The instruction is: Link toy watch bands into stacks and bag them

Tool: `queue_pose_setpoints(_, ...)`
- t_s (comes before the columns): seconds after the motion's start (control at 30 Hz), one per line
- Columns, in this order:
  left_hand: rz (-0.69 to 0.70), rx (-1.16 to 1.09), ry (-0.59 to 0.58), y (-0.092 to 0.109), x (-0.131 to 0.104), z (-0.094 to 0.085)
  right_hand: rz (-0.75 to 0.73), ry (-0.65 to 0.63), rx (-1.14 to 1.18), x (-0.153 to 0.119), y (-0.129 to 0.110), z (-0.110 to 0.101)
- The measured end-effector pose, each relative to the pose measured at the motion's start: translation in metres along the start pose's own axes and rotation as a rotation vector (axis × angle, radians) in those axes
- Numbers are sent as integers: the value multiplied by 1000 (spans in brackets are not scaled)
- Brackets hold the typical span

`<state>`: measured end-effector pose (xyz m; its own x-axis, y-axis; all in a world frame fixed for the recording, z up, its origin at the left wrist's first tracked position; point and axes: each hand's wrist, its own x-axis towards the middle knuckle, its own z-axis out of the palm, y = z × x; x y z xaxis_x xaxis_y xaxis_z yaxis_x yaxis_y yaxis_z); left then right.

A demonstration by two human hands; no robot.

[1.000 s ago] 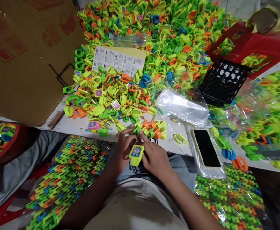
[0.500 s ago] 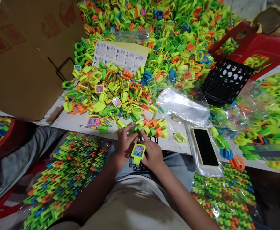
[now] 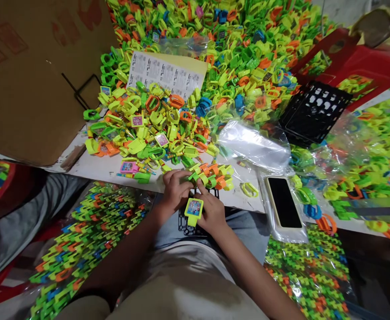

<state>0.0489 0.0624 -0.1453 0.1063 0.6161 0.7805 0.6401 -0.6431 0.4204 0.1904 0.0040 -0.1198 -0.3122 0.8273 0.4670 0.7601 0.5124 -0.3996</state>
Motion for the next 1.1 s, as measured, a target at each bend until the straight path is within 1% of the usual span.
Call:
queue_pose_setpoints(0.1,10,9,-6,2,2,-5,16,-22,132,4,-3,-9)
queue_pose_setpoints(0.17,-39,7,-42,8,-1,-12,36,-21,259,3,-5,-15)
queue_pose_setpoints(0.23,-120,-1,-88,14,-8,-20,102,34,327,-1,-7,-20)
queue_pose_setpoints(0.3,-223,-36,-87,18,-17,-28,202,51,341,-8,-7,-22)
queue_pose_setpoints(0.4,-441,-160,-78,20,-30,-37,302,-43,409,-16,-6,-23)
queue_pose_setpoints(0.43,-511,-214,-108,20,-33,-38,318,-70,443,-17,-6,-23)
queue_pose_setpoints(0.5,-609,-315,-210,20,-39,-41,334,-106,495,-14,-3,-22)
queue_pose_setpoints(0.57,-642,-361,-323,19,-42,-44,328,-141,512,-9,1,-18)
queue_pose_setpoints(0.63,-651,-358,-381,20,-44,-48,307,-168,494,-5,5,-11)
queue_pose_setpoints(0.7,-649,-361,-372,22,-42,-55,283,-191,440,-3,7,-5)
queue_pose_setpoints(0.77,-610,-390,-344,27,-38,-62,259,-239,372,-1,7,-1)
queue_pose_setpoints(0.8,-560,-398,-348,30,-35,-66,253,-266,339,0,6,-1)
queue_pose_setpoints(0.87,-410,-388,-404,37,-28,-70,256,-319,273,5,1,-1)
queue_pose_setpoints(0.93,-282,-332,-437,42,-23,-71,285,-372,209,12,-4,-2)
queue_pose_setpoints(1.0,-253,-254,-395,44,-20,-66,308,-431,166,19,-7,-2)
queue_pose_setpoints(1.1,-290,-171,-300,44,-17,-57,298,-480,158,27,-7,-1)
